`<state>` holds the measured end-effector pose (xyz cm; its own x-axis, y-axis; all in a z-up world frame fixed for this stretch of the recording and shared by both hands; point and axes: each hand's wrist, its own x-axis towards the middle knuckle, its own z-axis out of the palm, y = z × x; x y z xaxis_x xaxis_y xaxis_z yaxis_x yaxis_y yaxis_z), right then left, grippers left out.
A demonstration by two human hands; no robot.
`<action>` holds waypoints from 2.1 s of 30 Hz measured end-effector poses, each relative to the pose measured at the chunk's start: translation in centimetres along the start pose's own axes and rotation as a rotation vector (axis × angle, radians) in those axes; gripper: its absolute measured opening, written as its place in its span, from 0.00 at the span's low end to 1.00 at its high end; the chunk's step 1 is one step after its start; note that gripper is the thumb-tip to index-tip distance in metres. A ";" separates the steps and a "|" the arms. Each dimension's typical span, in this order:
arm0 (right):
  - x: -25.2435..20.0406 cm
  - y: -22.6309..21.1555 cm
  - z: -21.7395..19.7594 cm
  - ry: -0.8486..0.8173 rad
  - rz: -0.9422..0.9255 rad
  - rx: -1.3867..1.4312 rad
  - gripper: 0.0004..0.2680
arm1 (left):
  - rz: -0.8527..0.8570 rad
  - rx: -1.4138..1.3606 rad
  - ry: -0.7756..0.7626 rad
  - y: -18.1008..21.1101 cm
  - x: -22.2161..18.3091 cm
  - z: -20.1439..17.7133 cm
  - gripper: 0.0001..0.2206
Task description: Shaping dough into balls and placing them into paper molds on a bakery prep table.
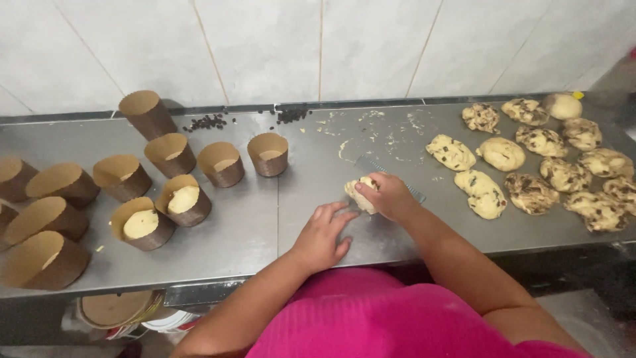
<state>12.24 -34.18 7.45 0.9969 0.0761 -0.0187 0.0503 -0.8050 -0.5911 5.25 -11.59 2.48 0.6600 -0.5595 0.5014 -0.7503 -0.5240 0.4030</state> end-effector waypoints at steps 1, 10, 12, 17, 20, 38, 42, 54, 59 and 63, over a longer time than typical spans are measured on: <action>-0.7 0.0 -0.1 0.005 0.009 -0.002 0.19 | 0.007 -0.007 -0.003 -0.1 0.5 0.7 0.27; -1.2 6.1 -1.0 0.410 -0.215 -0.194 0.15 | 0.318 0.187 -0.029 -5.0 7.7 5.7 0.34; -2.8 6.0 -2.4 0.454 -0.166 0.065 0.20 | 0.175 0.235 -0.168 -5.6 9.3 6.1 0.37; -4.7 6.2 3.2 0.366 -0.510 -0.065 0.20 | -0.075 0.228 -0.394 -4.9 11.4 6.1 0.25; -4.6 5.0 5.6 0.281 -0.577 -0.116 0.26 | -0.173 0.181 -0.588 -4.4 11.2 3.4 0.25; -0.6 -1.4 1.8 -0.120 -0.254 -0.375 0.23 | -0.450 -0.275 -0.166 3.0 3.0 -1.0 0.47; 0.4 3.4 1.5 0.287 -0.131 -0.151 0.20 | -0.608 -0.174 -0.190 -1.2 8.1 3.2 0.38; -3.2 1.2 4.6 0.078 0.092 0.277 0.28 | -0.600 -0.188 -0.509 -5.8 11.2 3.5 0.28; -0.3 -2.3 6.5 0.091 -0.105 -0.039 0.29 | -0.546 0.035 -0.121 -3.2 6.1 -6.2 0.30; 2.6 -5.0 6.9 0.007 -0.155 -0.048 0.33 | -0.793 -0.285 -0.046 -1.1 1.2 -8.3 0.32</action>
<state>14.16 -25.92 4.74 0.9774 0.1976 0.0755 0.2063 -0.8111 -0.5473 6.57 -6.32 9.02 0.9916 -0.1230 -0.0407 -0.0407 -0.5939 0.8035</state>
